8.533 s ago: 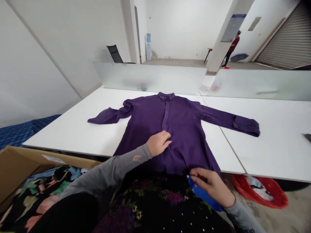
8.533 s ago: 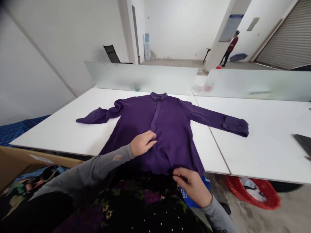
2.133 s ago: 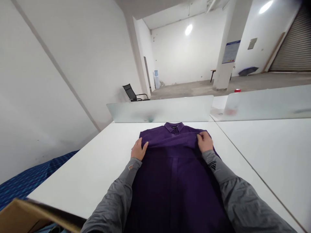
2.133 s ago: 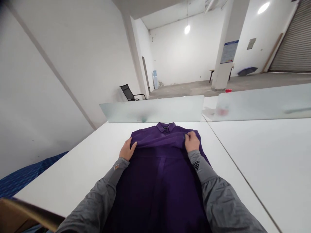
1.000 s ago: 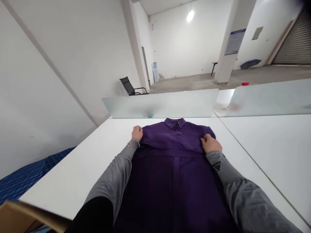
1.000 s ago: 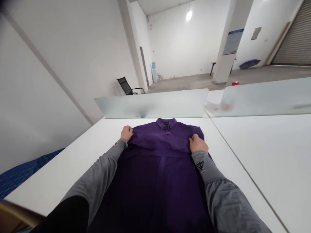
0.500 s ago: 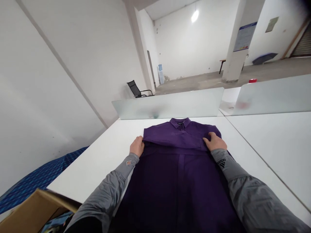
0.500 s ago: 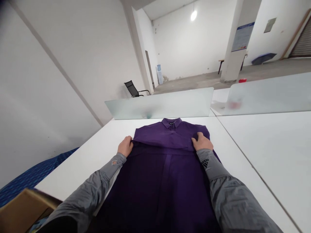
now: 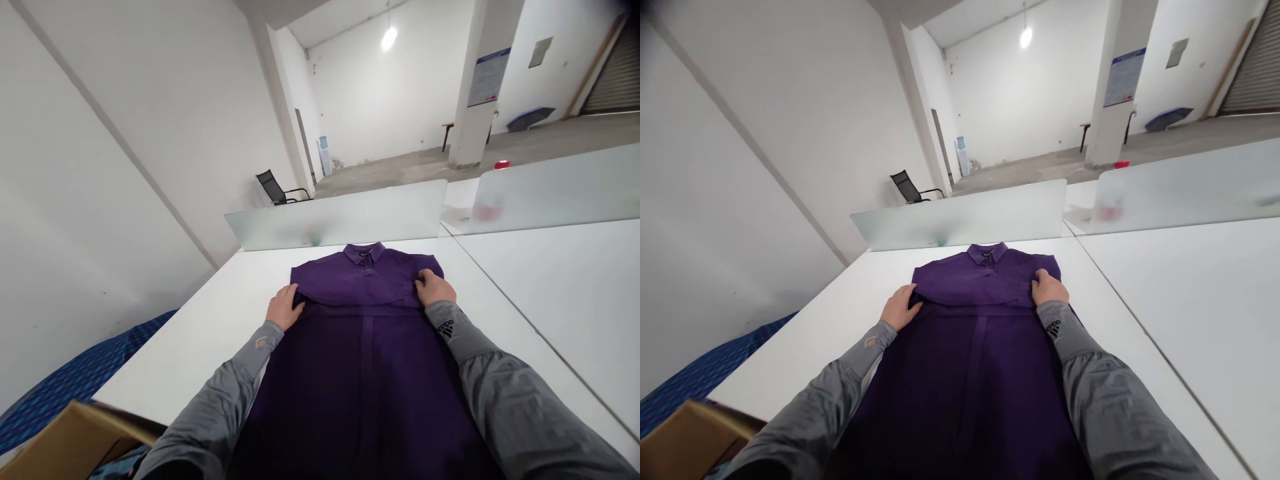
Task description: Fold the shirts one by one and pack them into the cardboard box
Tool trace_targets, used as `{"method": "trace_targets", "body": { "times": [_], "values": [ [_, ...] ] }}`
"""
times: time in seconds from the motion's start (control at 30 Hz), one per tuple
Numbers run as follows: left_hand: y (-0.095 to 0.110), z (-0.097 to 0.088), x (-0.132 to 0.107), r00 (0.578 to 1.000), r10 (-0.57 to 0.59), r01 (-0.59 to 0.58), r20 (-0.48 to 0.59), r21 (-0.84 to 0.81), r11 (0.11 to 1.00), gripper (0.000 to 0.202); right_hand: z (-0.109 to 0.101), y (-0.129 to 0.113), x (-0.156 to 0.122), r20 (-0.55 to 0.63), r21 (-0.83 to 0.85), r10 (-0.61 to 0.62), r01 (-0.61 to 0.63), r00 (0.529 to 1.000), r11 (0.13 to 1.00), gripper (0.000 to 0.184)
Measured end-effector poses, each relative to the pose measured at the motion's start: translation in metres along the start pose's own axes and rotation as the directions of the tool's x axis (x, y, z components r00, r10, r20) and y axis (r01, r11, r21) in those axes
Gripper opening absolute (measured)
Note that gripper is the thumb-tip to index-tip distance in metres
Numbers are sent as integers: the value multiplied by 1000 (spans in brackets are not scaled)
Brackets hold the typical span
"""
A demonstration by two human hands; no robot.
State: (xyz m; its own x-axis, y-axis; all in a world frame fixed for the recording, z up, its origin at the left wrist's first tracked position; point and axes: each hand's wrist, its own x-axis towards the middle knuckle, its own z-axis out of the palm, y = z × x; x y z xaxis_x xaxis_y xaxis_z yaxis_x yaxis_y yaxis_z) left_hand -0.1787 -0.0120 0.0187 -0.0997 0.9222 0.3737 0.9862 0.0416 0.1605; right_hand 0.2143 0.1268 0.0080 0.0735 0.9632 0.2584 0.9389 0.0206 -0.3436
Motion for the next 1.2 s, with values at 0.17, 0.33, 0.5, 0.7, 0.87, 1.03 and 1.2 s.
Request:
{"method": "trace_targets", "body": {
  "times": [0.17, 0.33, 0.5, 0.7, 0.87, 1.03, 1.2],
  "values": [
    [-10, 15, 13, 978, -203, 204, -56, 0, 979, 20, 0, 0, 0, 6, 11, -6, 6, 1000, 1000, 32],
    [-24, 16, 22, 948, -317, 318, -7, 16, 948, 7, 1, -1, 0, -20, 20, 4, -4, 1000, 1000, 33],
    [-12, 11, 12, 979, -199, 201, -39, 42, 979, 23, 1, 1, 1, -4, 32, -12, 12, 1000, 999, 33],
    [1, 1, 4, 994, 60, -48, -87, 135, 990, 40, -7, -4, -3, -69, 204, -94, 107, 993, 973, 56],
    [5, -1, 24, 998, -29, 30, -51, 20, 999, 17, -5, -1, 4, 97, 225, -458, 428, 884, 875, 49],
    [-13, -2, 39, 957, -259, 250, -133, -77, 965, 19, -4, -3, 8, 74, 355, -494, 440, 866, 825, 24],
    [-43, -3, 33, 905, -401, 391, -145, -90, 916, 16, -2, -16, 3, -38, 334, -502, 485, 864, 808, 20]
  ]
}}
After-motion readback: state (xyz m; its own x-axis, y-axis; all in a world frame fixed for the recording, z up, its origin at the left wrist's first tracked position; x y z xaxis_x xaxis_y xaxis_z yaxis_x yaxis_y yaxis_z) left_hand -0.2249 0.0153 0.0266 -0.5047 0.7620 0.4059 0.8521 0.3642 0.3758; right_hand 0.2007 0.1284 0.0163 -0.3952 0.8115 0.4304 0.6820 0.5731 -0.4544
